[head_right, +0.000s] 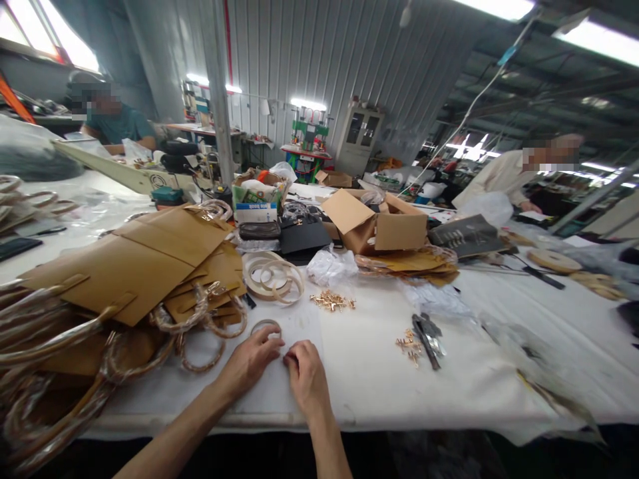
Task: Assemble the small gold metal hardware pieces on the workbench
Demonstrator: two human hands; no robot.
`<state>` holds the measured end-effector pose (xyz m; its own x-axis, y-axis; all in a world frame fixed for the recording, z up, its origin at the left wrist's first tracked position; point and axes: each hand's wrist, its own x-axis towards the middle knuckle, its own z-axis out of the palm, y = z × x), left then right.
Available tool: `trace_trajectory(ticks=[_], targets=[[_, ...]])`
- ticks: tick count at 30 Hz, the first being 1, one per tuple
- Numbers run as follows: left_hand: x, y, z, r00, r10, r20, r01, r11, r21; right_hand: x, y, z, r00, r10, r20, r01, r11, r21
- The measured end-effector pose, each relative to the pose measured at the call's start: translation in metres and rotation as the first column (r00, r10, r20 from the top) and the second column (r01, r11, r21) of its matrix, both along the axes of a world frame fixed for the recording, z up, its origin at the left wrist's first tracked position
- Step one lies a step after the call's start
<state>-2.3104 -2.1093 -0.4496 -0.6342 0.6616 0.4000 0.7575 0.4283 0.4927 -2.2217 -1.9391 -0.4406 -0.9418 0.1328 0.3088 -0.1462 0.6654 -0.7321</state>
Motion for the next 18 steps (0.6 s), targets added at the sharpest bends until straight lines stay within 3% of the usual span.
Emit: trace_trajectory(ticks=[6,11,18], targets=[[-0.01,0.003,0.011,0.99,-0.132,-0.052,0.129,0.989,-0.071,0.009,-0.001,-0.01,0.993,-0.109,-0.04,0.108,0.994,-0.014],[-0.009,0.004,0.01,0.993,-0.113,-0.037,0.111,0.992,-0.053,0.004,0.004,-0.021,0.985,-0.146,-0.086,0.132,0.979,-0.156],[-0.008,0.003,0.016,0.99,-0.137,-0.024,0.136,0.988,-0.068,0.005,0.004,-0.013,0.998,-0.069,0.013,0.07,0.993,-0.098]])
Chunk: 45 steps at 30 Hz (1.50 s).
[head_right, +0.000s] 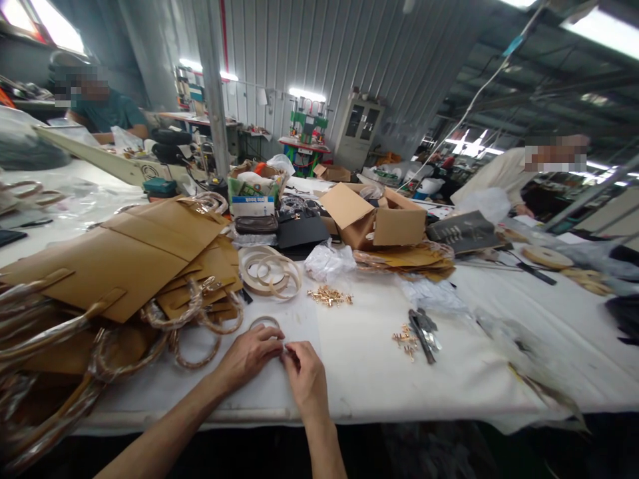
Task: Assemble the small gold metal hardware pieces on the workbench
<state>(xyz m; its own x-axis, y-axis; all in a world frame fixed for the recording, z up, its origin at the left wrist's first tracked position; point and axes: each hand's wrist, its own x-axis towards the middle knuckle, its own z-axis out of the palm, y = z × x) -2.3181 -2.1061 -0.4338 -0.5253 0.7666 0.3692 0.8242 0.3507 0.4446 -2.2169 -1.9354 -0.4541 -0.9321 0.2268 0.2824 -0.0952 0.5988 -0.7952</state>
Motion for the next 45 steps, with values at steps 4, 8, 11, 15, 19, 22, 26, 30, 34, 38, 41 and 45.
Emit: trace_trajectory(ticks=[4,8,11,15,19,22,26,30,34,38,41,45], targets=[[-0.001,0.0,-0.001,1.0,-0.018,-0.01,0.018,1.0,-0.008,-0.001,-0.003,0.007,1.0,-0.003,0.013,0.002,1.0,0.028],[0.001,0.0,-0.003,0.998,-0.069,0.007,0.068,0.996,0.057,0.001,-0.004,0.012,1.0,-0.005,0.002,0.005,1.0,0.021],[0.001,-0.003,-0.003,0.989,-0.124,0.075,0.112,0.983,0.142,0.003,-0.002,0.013,1.0,0.016,-0.019,-0.016,1.0,0.004],[-0.006,-0.006,-0.006,0.971,-0.212,0.111,0.183,0.957,0.225,0.002,0.002,0.009,0.997,0.056,-0.06,-0.057,0.998,-0.017],[-0.008,-0.007,-0.008,0.964,-0.225,0.14,0.186,0.952,0.244,0.001,0.003,0.009,0.986,0.088,-0.139,-0.092,0.996,-0.021],[-0.008,-0.007,-0.009,0.96,-0.225,0.168,0.181,0.952,0.245,0.001,0.003,0.009,0.976,0.109,-0.186,-0.115,0.993,-0.023],[-0.012,-0.009,-0.008,0.978,-0.122,0.168,0.059,0.939,0.339,-0.001,-0.001,-0.002,0.962,0.17,-0.214,-0.169,0.985,0.024],[-0.015,-0.004,-0.006,0.999,-0.015,0.043,-0.003,0.922,0.388,0.0,-0.004,-0.007,0.935,0.197,-0.295,-0.193,0.98,0.04],[-0.01,0.006,-0.007,0.983,-0.136,-0.12,0.154,0.975,0.159,0.014,0.018,0.011,0.93,-0.09,-0.356,0.056,0.993,-0.107],[-0.005,0.008,-0.01,0.986,-0.074,-0.147,0.09,0.991,0.099,0.038,0.071,0.016,0.901,-0.346,-0.264,0.292,0.93,-0.221],[-0.008,0.008,-0.018,0.987,0.013,-0.16,0.012,0.988,0.153,0.055,0.107,0.004,0.858,-0.473,-0.2,0.418,0.869,-0.263],[-0.021,0.026,-0.025,0.953,0.06,-0.299,-0.012,0.987,0.159,0.058,0.122,-0.017,0.82,-0.545,-0.177,0.506,0.834,-0.22]])
